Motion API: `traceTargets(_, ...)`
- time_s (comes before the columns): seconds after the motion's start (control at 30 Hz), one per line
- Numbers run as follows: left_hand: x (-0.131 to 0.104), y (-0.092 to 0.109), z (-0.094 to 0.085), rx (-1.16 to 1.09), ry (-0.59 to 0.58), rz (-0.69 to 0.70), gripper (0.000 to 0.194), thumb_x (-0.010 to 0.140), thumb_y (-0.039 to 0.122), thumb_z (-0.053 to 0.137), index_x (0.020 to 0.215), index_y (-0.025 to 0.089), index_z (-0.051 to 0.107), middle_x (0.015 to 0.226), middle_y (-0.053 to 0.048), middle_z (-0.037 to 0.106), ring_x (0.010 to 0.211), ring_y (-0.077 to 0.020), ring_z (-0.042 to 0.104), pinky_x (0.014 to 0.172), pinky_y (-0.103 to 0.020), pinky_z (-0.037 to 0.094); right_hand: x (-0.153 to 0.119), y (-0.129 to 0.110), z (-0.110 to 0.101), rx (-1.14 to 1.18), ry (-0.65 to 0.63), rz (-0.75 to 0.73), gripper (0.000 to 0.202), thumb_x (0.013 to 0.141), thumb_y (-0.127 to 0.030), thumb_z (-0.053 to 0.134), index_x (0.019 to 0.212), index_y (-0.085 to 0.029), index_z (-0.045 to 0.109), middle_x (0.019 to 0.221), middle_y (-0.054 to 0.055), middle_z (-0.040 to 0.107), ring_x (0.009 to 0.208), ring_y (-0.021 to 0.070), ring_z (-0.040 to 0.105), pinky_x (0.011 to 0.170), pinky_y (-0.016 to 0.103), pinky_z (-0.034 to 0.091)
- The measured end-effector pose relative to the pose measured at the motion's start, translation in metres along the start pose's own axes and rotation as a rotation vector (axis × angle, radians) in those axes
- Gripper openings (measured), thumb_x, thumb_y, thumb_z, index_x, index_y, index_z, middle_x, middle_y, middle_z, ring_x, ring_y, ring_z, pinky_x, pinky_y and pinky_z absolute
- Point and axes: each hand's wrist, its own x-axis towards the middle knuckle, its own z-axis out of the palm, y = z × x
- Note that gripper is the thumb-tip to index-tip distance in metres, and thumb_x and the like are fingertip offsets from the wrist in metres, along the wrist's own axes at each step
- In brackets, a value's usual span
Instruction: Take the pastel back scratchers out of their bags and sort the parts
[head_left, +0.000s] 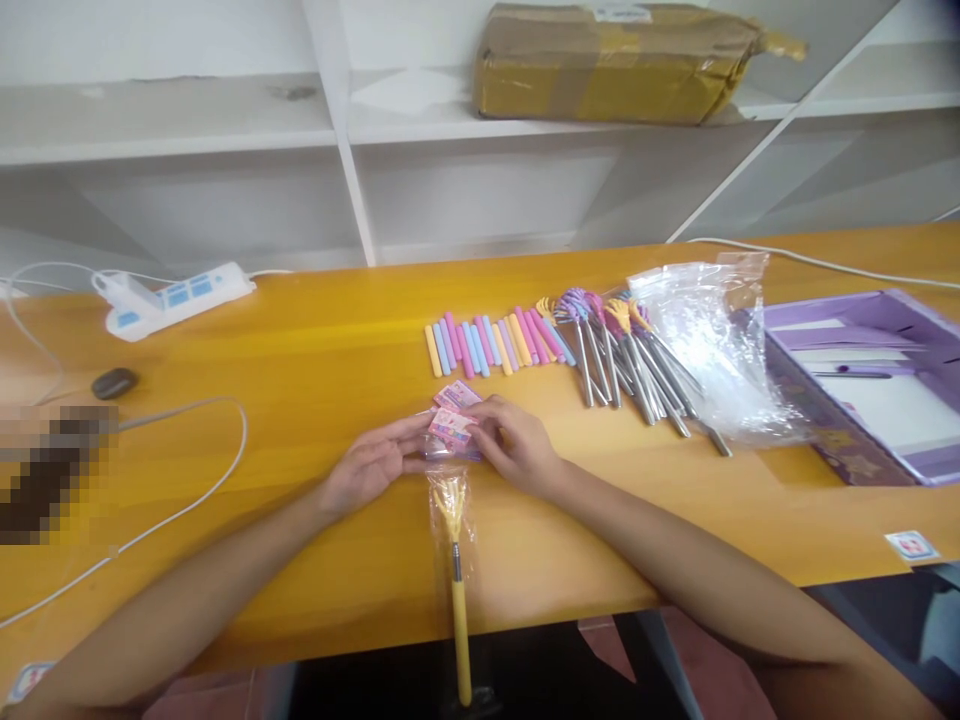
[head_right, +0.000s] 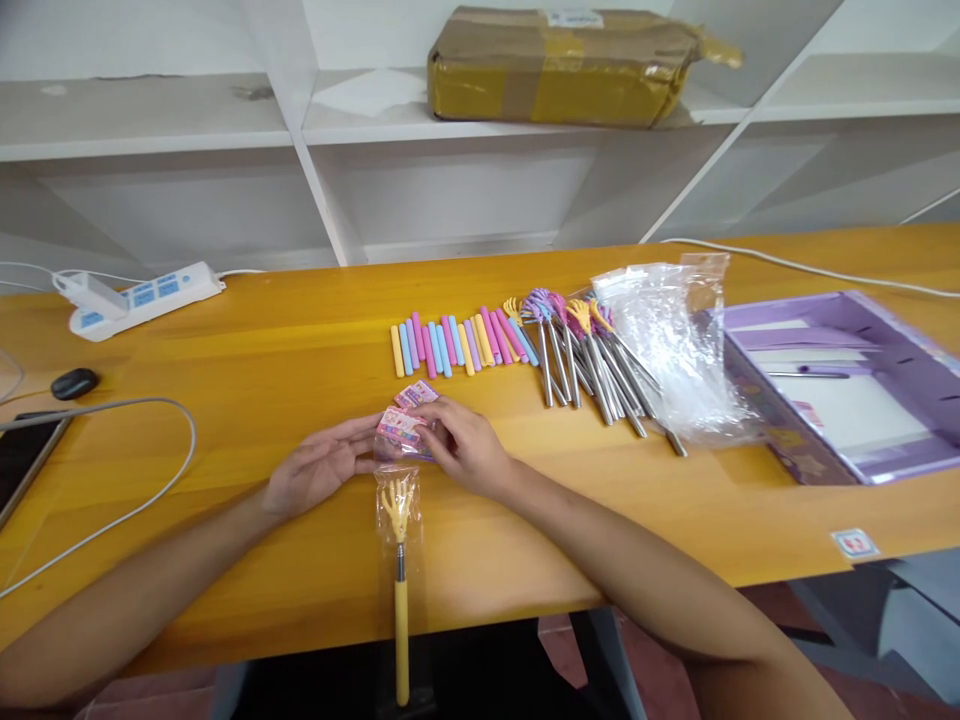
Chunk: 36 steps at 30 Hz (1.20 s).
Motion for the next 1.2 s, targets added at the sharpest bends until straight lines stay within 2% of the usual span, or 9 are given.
traceTargets(0.13, 0.0002, 0.0009, 0.0012, 0.006, -0.023, -0.031, 0.066, 0.100, 0.052, 0.063, 0.155, 0.017, 0.058, 0.163, -0.021, 0.049, 0.147, -0.0448, 0.047, 0.114, -0.065, 0.045, 0.0001, -0.0005, -0.0012, -0.036, -0.001, -0.037, 0.021, 0.104, -0.017, 0.058, 0.124, -0.023, 0.063, 0.089, 0.002, 0.065, 0.064, 0.0120, 0.059, 0.060, 0.026, 0.050)
traceTargets(0.23, 0.0000, 0.0013, 0.0022, 0.003, -0.036, -0.030, 0.065, 0.100, 0.052, 0.062, 0.155, 0.018, 0.058, 0.164, -0.021, 0.047, 0.148, -0.0459, 0.045, 0.115, -0.068, 0.043, -0.0005, -0.0016, -0.0012, -0.052, 0.015, -0.029, 0.022, 0.103, -0.016, 0.058, 0.123, -0.024, 0.063, 0.090, 0.002, 0.065, 0.064, 0.0124, 0.059, 0.061, 0.026, 0.050)
traceTargets(0.37, -0.0004, 0.0021, 0.0038, -0.001, -0.033, -0.034, 0.064, 0.100, 0.052, 0.062, 0.154, 0.018, 0.059, 0.164, -0.020, 0.048, 0.147, -0.0448, 0.047, 0.116, -0.068, 0.042, -0.0005, -0.0025, -0.0015, -0.055, 0.024, -0.013, 0.022, 0.102, -0.016, 0.059, 0.123, -0.024, 0.063, 0.090, 0.002, 0.065, 0.061, 0.0116, 0.056, 0.059, 0.026, 0.049)
traceTargets(0.63, 0.0021, 0.0060, 0.0075, 0.017, -0.083, -0.047, 0.065, 0.101, 0.054, 0.059, 0.156, 0.020, 0.057, 0.169, -0.018, 0.041, 0.156, -0.0453, 0.035, 0.119, -0.068, 0.040, 0.0034, -0.0040, -0.0039, -0.036, 0.010, -0.111, 0.025, 0.100, -0.012, 0.058, 0.120, -0.023, 0.067, 0.087, 0.003, 0.063, 0.069, 0.0142, 0.059, 0.061, 0.027, 0.049)
traceTargets(0.77, 0.0023, 0.0067, 0.0078, 0.019, -0.096, -0.059, 0.066, 0.102, 0.053, 0.058, 0.159, 0.020, 0.053, 0.171, -0.018, 0.037, 0.157, -0.0447, 0.034, 0.120, -0.066, 0.039, 0.0040, -0.0051, -0.0058, -0.020, -0.034, -0.156, 0.027, 0.098, -0.010, 0.057, 0.118, -0.023, 0.069, 0.092, 0.005, 0.066, 0.073, 0.0150, 0.062, 0.065, 0.028, 0.052)
traceTargets(0.87, 0.0019, 0.0063, 0.0072, 0.016, -0.101, -0.056, 0.066, 0.102, 0.053, 0.058, 0.159, 0.020, 0.053, 0.170, -0.019, 0.039, 0.157, -0.0439, 0.034, 0.121, -0.066, 0.039, 0.0034, -0.0038, -0.0068, -0.016, -0.068, -0.187, 0.030, 0.096, -0.008, 0.056, 0.119, -0.023, 0.068, 0.093, 0.005, 0.066, 0.075, 0.0151, 0.063, 0.066, 0.028, 0.053)
traceTargets(1.2, 0.0010, 0.0052, 0.0064, 0.055, -0.117, -0.072, 0.064, 0.103, 0.053, 0.057, 0.158, 0.022, 0.055, 0.171, -0.017, 0.038, 0.158, -0.0443, 0.033, 0.122, -0.067, 0.036, 0.0017, -0.0003, -0.0086, -0.152, -0.180, -0.220, 0.031, 0.098, -0.012, 0.059, 0.126, -0.023, 0.067, 0.090, 0.003, 0.052, 0.075, 0.0150, 0.053, 0.061, 0.027, 0.046)
